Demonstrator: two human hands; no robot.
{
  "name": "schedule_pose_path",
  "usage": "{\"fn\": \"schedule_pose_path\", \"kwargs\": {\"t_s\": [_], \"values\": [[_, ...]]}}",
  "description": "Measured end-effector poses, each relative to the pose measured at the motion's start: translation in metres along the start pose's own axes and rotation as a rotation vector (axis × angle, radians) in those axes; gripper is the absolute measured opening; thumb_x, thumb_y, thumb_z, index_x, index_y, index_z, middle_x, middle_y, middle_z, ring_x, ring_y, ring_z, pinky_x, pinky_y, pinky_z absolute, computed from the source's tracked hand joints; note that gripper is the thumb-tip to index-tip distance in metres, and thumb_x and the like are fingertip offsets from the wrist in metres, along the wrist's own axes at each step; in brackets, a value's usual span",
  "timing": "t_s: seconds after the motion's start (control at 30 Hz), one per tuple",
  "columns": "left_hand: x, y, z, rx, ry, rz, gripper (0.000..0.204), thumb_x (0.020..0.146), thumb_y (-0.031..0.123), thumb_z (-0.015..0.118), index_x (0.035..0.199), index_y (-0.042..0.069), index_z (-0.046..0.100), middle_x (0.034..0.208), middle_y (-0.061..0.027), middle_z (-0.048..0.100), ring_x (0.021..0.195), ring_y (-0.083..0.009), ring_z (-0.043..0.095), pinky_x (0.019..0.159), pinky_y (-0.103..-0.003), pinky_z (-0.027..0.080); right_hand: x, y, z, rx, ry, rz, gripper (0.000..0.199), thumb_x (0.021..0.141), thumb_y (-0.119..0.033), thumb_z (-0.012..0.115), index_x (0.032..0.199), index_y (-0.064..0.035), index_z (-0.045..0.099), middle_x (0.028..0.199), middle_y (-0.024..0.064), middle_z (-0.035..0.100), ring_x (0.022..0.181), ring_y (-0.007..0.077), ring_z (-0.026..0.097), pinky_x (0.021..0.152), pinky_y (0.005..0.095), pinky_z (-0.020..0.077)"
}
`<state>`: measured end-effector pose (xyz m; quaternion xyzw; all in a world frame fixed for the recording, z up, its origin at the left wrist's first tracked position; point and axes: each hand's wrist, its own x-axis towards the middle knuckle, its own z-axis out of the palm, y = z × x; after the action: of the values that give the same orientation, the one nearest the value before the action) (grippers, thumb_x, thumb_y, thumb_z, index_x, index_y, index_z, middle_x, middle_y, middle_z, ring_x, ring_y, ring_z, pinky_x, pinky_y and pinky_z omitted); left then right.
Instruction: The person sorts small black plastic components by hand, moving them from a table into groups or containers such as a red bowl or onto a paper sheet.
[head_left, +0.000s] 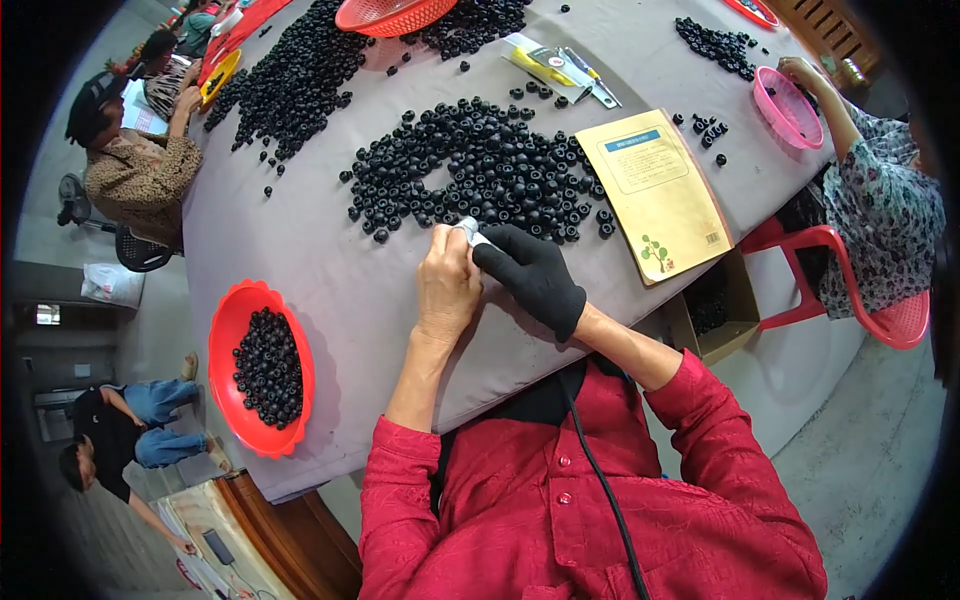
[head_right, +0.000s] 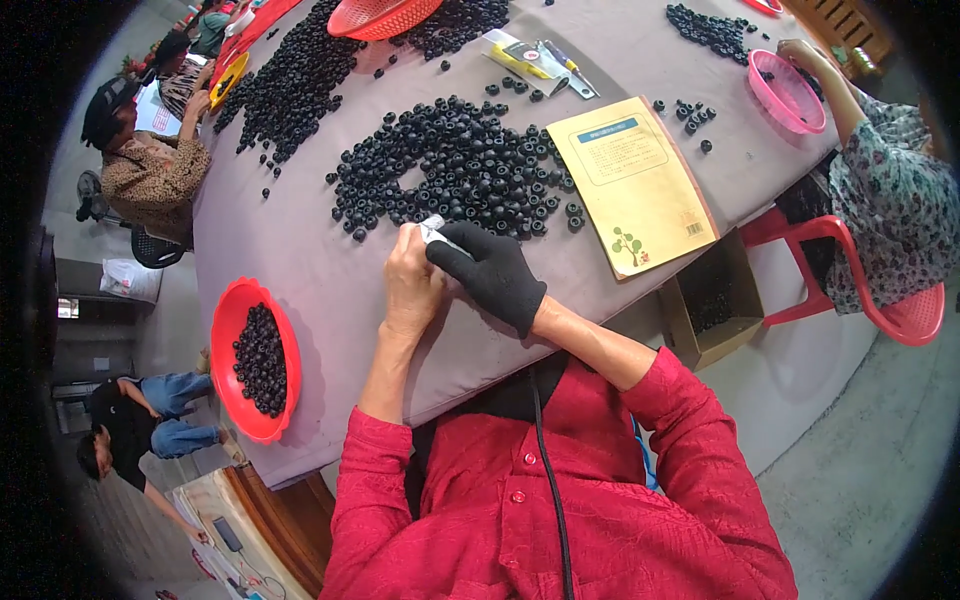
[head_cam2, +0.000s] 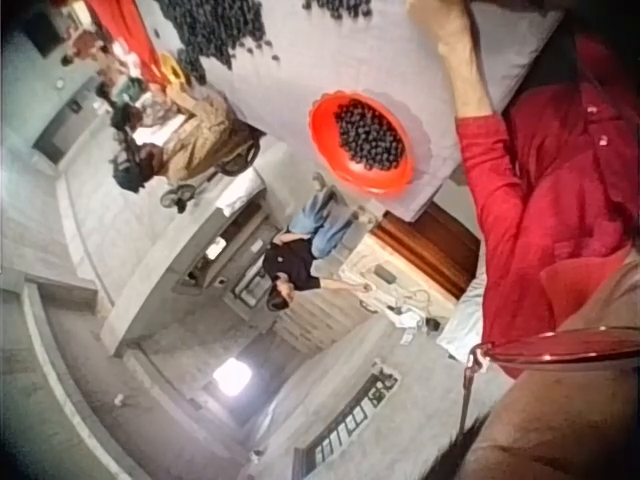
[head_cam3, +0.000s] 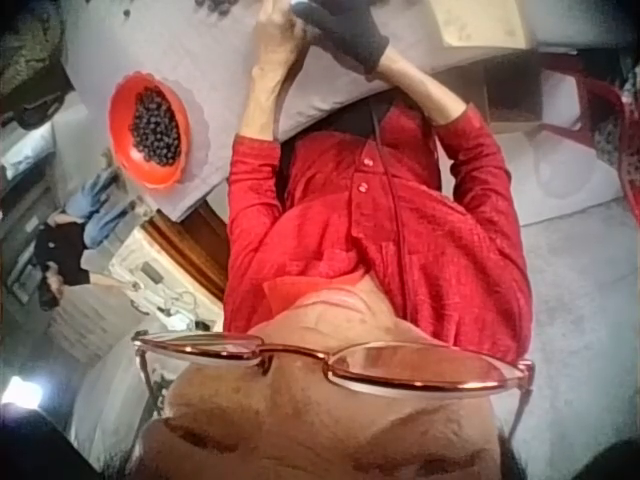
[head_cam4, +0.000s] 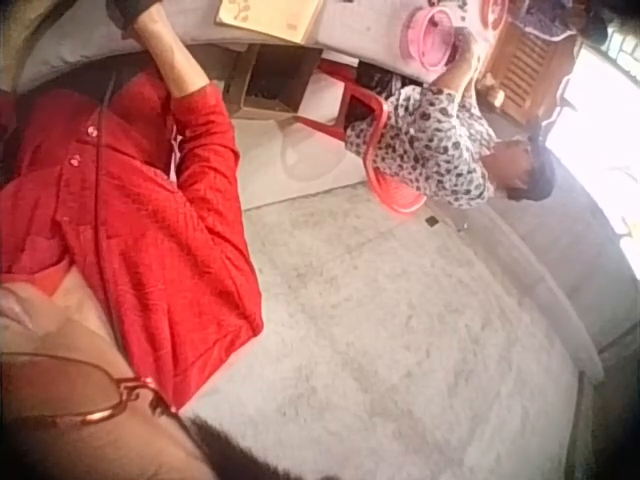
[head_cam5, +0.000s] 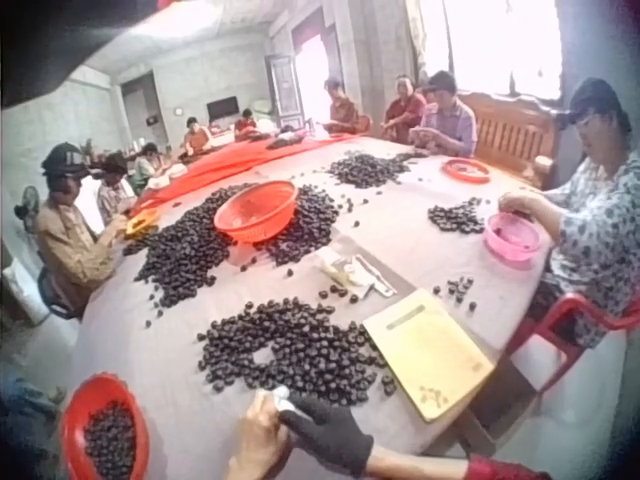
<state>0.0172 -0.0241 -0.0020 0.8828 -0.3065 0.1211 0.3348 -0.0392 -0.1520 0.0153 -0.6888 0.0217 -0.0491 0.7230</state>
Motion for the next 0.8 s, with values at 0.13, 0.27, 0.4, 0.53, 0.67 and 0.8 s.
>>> {"fn": "schedule_pose_path", "kwargs": {"t_s": [0.13,0.27,0.4,0.53,0.67,0.8], "values": [[-0.005,-0.005,-0.007,-0.103,0.012,0.026,0.016,0.074,-0.004,0.053,0.089,0.000,0.049,0.086,-0.0169,0.048,0.073,-0.0367,0.053,0.061,-0.044,0.044,0.000,0.010,-0.004,-0.218,-0.026,-0.166,0.025,0.086,-0.013,0.058,0.106,0.0004,0.058,0.094,0.0064,0.063,0.086,0.0088,0.055,0.073,0.0244,0.0451],[-0.005,0.004,-0.009,-0.083,-0.087,0.033,0.014,0.077,-0.003,0.053,0.089,0.000,0.046,0.088,-0.0176,0.046,0.074,-0.0380,0.053,0.061,-0.045,0.044,0.000,0.019,-0.005,-0.376,-0.011,-0.400,0.025,0.086,-0.014,0.058,0.107,0.0000,0.058,0.094,0.0059,0.063,0.086,0.0088,0.054,0.074,0.0242,0.0448],[0.009,0.002,-0.008,-0.017,-0.148,-0.066,0.011,0.077,-0.003,0.053,0.086,-0.001,0.048,0.085,-0.0187,0.050,0.075,-0.0415,0.054,0.063,-0.047,0.045,0.000,0.006,0.000,-0.103,0.019,-0.192,0.026,0.087,-0.015,0.058,0.108,-0.0002,0.058,0.094,0.0056,0.063,0.085,0.0085,0.054,0.074,0.0242,0.0448],[0.004,-0.016,-0.006,-0.002,0.032,0.089,0.004,0.081,0.002,0.055,0.085,0.000,0.052,0.076,-0.0142,0.056,0.063,-0.0318,0.058,0.054,-0.039,0.047,-0.001,0.001,0.001,-0.018,0.018,0.026,0.027,0.086,-0.015,0.058,0.108,0.0003,0.058,0.094,0.0059,0.063,0.084,0.0088,0.055,0.074,0.0250,0.0449],[-0.007,-0.009,-0.017,-1.278,-0.034,-0.640,0.009,0.086,0.011,0.059,0.087,0.002,0.058,0.064,-0.0043,0.058,0.046,-0.0068,0.048,0.039,-0.018,0.035,-0.001,-0.001,0.001,0.002,0.078,0.064,0.028,0.086,-0.015,0.059,0.109,0.0004,0.057,0.094,0.0058,0.062,0.085,0.0095,0.055,0.075,0.0255,0.0450],[-0.010,-0.005,-0.016,-1.476,-0.061,-0.629,0.013,0.086,0.010,0.060,0.093,0.000,0.059,0.068,-0.0069,0.061,0.047,-0.0099,0.051,0.038,-0.021,0.041,0.000,0.000,0.002,-0.069,0.122,-0.043,0.032,0.083,-0.019,0.063,0.108,-0.0001,0.056,0.091,0.0071,0.062,0.079,0.0085,0.055,0.069,0.0256,0.0460]]}}
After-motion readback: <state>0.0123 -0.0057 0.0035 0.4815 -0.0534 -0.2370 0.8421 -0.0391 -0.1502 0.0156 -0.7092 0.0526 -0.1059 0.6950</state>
